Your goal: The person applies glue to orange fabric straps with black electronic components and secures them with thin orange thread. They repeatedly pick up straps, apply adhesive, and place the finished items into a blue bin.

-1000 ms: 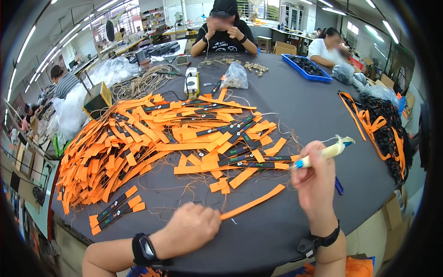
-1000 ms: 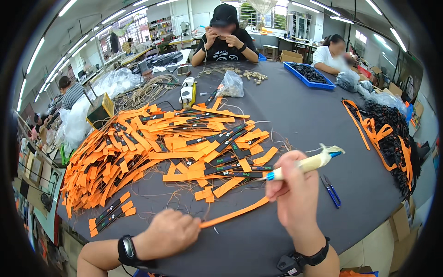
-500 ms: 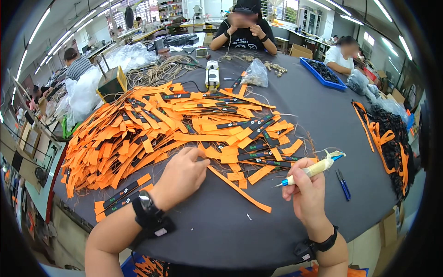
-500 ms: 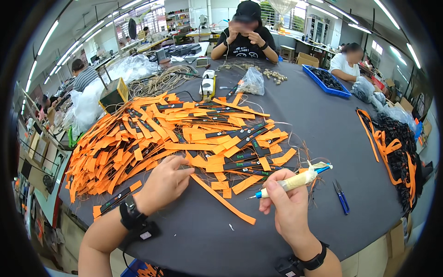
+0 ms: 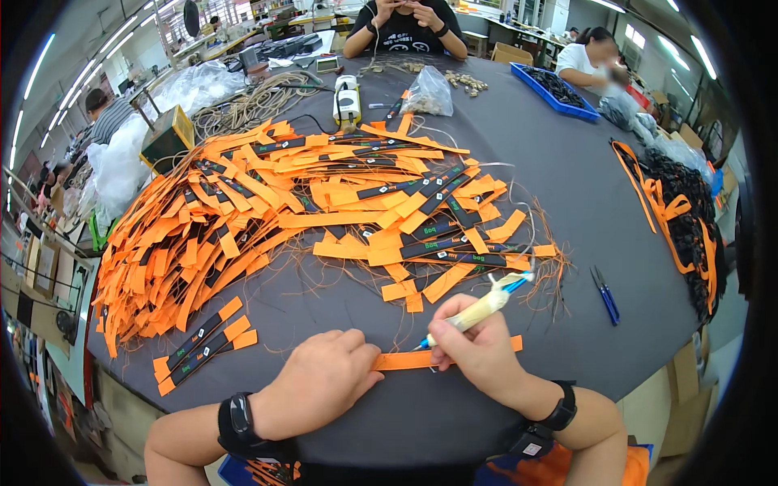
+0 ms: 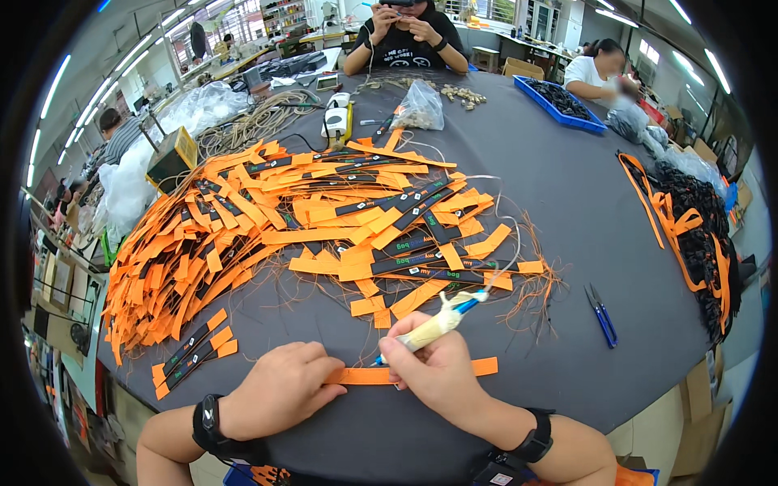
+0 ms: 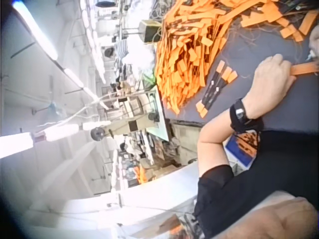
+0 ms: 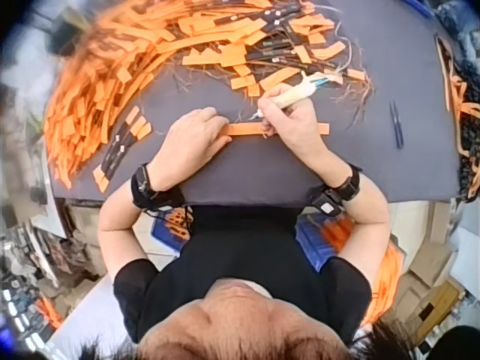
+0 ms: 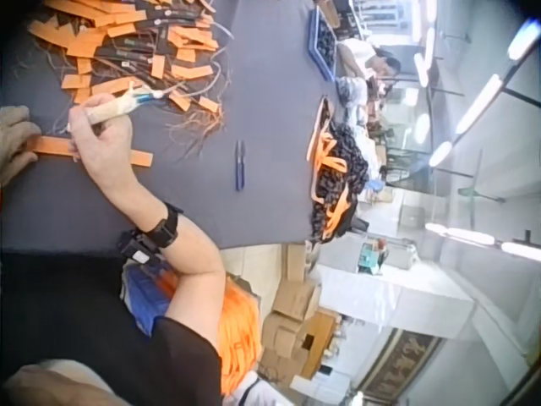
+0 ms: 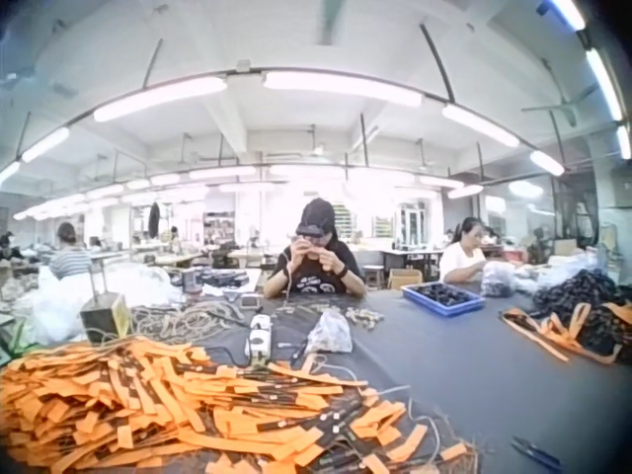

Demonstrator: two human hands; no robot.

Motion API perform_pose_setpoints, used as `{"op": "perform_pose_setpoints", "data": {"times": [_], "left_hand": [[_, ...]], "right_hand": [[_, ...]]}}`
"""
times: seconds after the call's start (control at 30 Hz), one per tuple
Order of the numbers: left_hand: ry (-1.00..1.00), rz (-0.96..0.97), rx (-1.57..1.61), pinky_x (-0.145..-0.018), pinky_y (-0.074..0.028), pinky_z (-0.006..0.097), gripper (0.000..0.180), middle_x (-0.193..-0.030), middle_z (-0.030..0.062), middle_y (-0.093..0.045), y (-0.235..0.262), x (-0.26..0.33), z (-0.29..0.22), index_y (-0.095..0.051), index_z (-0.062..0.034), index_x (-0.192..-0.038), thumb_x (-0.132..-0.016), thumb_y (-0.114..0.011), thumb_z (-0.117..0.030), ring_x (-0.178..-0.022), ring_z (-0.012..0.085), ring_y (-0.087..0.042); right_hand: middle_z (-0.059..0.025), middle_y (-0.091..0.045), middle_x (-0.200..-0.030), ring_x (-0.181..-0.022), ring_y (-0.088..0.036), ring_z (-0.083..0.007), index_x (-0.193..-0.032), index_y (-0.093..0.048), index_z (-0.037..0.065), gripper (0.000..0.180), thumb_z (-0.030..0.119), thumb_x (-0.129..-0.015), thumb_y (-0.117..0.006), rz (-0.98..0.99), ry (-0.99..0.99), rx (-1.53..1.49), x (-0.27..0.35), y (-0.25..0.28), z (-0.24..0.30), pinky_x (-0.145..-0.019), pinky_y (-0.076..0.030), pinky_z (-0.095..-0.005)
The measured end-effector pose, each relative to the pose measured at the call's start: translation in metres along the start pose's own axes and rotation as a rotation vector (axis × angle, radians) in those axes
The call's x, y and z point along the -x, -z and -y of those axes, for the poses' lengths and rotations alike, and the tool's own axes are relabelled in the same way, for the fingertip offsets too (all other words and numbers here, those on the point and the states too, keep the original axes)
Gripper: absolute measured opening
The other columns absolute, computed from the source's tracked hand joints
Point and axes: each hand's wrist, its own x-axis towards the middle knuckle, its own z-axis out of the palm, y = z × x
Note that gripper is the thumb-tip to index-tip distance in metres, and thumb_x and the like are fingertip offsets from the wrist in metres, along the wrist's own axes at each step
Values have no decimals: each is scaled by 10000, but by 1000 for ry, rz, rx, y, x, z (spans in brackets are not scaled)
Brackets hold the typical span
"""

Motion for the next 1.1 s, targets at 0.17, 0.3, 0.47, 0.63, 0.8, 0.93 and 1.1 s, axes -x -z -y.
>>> {"op": "perform_pose_setpoints", "data": {"times": [0.17,0.3,0.47,0.63,0.8,0.93,1.1], "left_hand": [[132,26,254,-704,-554,347,340,-942,104,-626,1,-5,7,-654,-26,-1030,-837,-783,-273,-798,259,-687],[114,21,286,-688,-554,343,304,-934,107,-630,-7,-17,3,-645,-23,-981,-847,-778,-261,-781,253,-691],[112,-3,269,-654,-530,346,177,-828,101,-624,-12,-19,6,-645,-34,-908,-870,-744,-176,-729,251,-666],[202,-53,510,-613,-500,294,84,-771,66,-623,-9,-11,15,-658,-18,-932,-902,-688,-90,-663,179,-620],[332,3,698,-605,-483,261,115,-776,46,-630,-5,-5,17,-644,17,-933,-931,-671,-94,-672,97,-582],[271,-21,645,-614,-487,257,121,-783,53,-633,-6,-5,16,-639,20,-938,-932,-672,-97,-681,96,-587],[244,-34,651,-620,-488,258,107,-788,57,-637,-7,-5,19,-637,16,-941,-936,-662,-88,-679,106,-588]], "right_hand": [[-34,-632,-757,-619,-639,-87,-964,-565,35,125,145,-975,-624,25,28,8,-3,-2,-8,-535,-522,-225],[-33,-628,-740,-612,-638,-91,-957,-564,40,126,152,-976,-618,-15,-52,-81,-6,0,-9,-518,-508,-217],[-28,-626,-737,-612,-635,-87,-961,-567,44,129,161,-978,-617,4,-48,-73,-8,2,-12,-512,-500,-211],[-23,-629,-752,-632,-636,-77,-971,-575,40,132,159,-975,-629,49,-44,-7,-6,-1,-9,-540,-513,-212],[-31,-639,-795,-673,-647,-81,-981,-583,25,125,129,-960,-649,103,14,64,-7,-3,-15,-586,-533,-216],[3,-621,-767,-660,-577,-36,-959,-620,19,112,108,-935,-683,78,40,51,-6,-5,-16,-570,-466,-191],[-33,-647,-818,-716,-635,-80,-984,-599,10,114,94,-939,-663,162,-1,106,-4,-1,-12,-634,-527,-228]]}}
